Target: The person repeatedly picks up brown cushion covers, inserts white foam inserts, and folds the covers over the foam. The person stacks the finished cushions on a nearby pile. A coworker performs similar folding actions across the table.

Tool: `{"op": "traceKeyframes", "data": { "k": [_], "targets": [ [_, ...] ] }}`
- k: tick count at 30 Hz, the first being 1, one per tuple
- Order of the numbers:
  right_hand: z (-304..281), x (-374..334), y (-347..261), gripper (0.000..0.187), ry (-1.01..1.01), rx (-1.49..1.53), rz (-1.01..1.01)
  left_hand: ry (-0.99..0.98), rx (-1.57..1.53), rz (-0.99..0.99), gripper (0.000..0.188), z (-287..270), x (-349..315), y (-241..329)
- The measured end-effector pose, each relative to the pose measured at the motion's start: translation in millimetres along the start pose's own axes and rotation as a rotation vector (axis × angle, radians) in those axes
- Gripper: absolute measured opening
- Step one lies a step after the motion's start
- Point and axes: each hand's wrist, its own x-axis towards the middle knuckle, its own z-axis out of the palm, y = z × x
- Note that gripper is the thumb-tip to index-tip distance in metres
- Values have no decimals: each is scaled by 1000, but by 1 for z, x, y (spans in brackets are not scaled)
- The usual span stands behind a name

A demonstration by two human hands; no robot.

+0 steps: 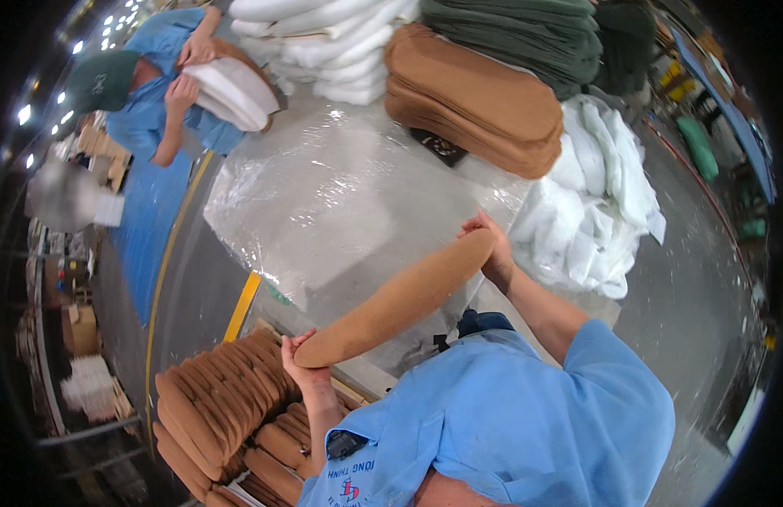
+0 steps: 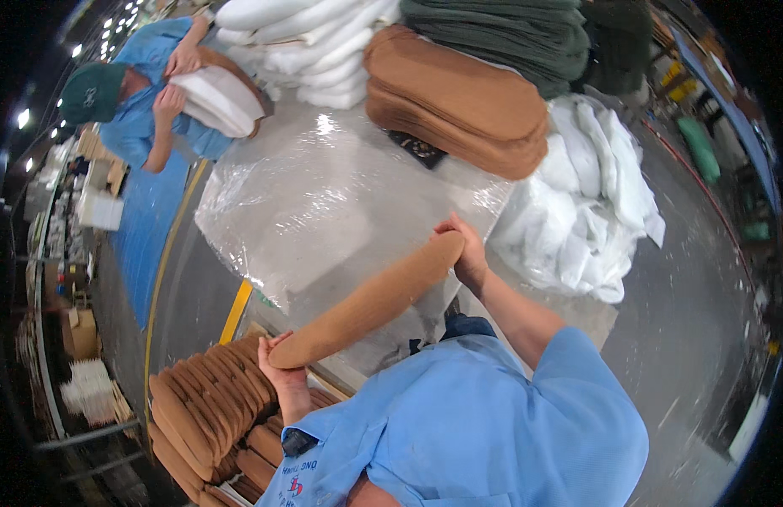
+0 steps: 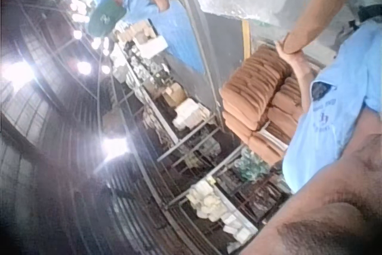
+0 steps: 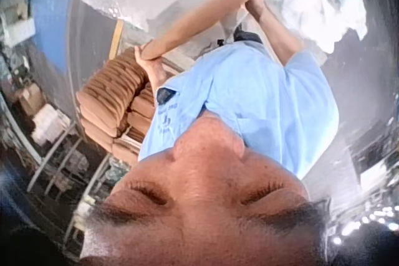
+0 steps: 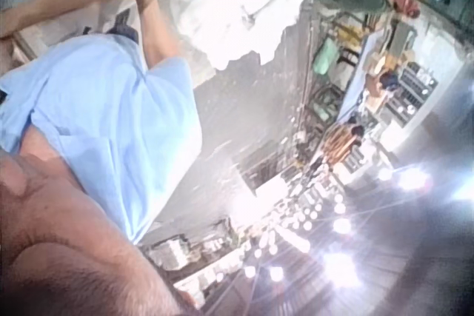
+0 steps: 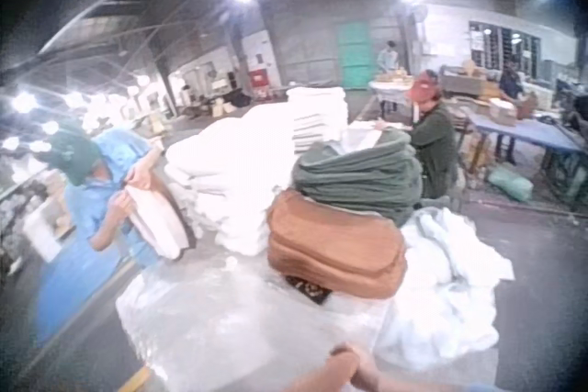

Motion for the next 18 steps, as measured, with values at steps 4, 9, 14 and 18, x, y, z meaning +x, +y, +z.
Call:
{"op": "traceKeyframes", "data": {
  "k": [4,9,14,18],
  "targets": [
    [-20,-97,0,48,80,175,-30,-98,119,22,47,18,-2,29],
    [-32,-180,39,50,172,208,-88,-294,151,2,49,23,-11,60],
    [-33,-171,98,54,269,241,-129,-300,404,-197,45,-25,36,21],
    [-38,-166,122,59,317,259,-202,-524,757,-380,43,-18,44,38]
  ]
}}
